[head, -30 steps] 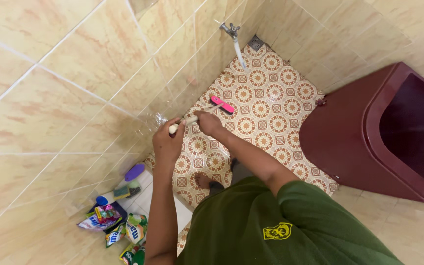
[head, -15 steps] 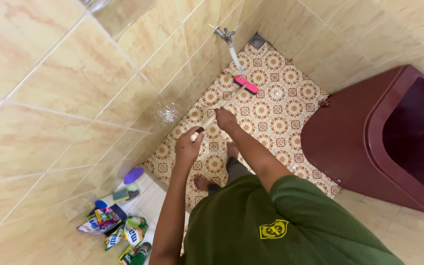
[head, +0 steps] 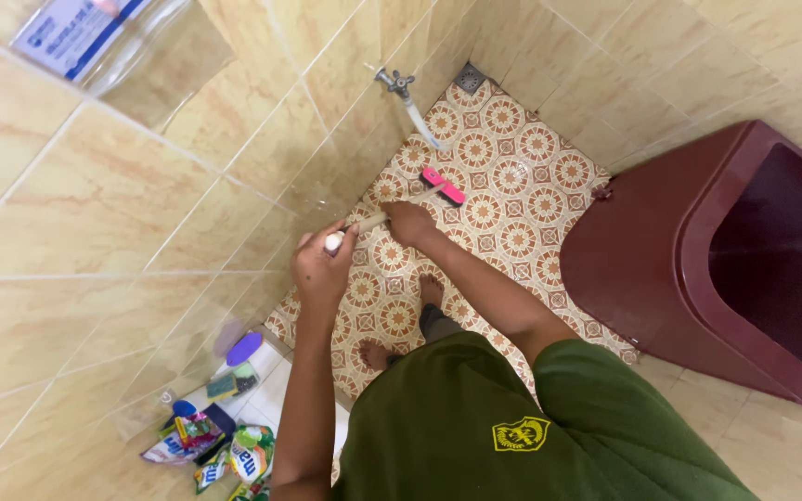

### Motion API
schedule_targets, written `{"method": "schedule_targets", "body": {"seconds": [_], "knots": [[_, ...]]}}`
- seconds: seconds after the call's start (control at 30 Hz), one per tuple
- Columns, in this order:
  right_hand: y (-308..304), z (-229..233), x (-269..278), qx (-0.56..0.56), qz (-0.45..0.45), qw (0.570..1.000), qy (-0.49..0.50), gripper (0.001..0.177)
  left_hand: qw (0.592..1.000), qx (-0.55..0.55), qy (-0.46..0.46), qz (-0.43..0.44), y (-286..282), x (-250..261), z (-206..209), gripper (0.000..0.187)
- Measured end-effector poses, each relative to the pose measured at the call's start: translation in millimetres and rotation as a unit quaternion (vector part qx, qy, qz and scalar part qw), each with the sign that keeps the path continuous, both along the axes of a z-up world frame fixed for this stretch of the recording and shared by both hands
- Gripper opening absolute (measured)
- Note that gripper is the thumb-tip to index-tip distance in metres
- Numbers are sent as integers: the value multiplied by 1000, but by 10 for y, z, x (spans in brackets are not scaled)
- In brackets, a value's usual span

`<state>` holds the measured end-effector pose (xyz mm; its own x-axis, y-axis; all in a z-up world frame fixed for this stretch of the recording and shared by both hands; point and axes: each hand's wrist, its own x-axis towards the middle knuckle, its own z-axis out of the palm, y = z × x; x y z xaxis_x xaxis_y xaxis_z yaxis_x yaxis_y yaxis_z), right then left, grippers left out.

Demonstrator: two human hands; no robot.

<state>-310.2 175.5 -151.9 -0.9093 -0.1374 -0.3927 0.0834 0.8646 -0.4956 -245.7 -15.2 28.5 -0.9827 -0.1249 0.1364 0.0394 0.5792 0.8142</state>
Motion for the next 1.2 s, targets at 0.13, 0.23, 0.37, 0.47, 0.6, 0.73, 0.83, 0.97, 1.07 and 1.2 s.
{"method": "schedule_targets", "body": {"seconds": [0.13, 0.23, 0.37, 0.47, 0.6, 0.73, 0.83, 0.97, 1.07, 1.2], "knots": [[126, -89, -68, 32, -15, 998, -50, 23, 999, -32, -21, -27, 140, -79, -11, 28], [322, -277, -89, 36, -42, 998, -35, 20, 984, 20, -173, -34, 309, -65, -133, 32], [687, -588, -124, 50, -57, 997, -29, 25, 987, 19, -121, -108, 554, -40, -353, 30], [1002, -764, -154, 61, -57, 996, -17, 34, 975, 0, -165, -150, 782, -118, -495, 33], [1348, -905, -186, 64, -65, 995, -29, 30, 963, -65, -178, -192, 1049, -173, -691, 41], [1459, -807, -299, 26, -78, 994, 78, 42, 965, -83, -153, -198, 1192, -241, -677, 39], [1416, -531, -384, 24, -68, 997, -12, 27, 974, -86, -137, -160, 1226, -360, -464, 36], [1310, -194, -572, 11, -53, 998, -32, 16, 987, -45, -106, -109, 1217, -523, -170, 31], [1285, -150, -682, -37, -92, 994, -52, 15, 995, -13, -4, -98, 1240, -630, -88, 25], [1377, -348, -798, -10, -65, 998, 14, 15, 996, -31, 30, -84, 1361, -711, -188, 26]]}}
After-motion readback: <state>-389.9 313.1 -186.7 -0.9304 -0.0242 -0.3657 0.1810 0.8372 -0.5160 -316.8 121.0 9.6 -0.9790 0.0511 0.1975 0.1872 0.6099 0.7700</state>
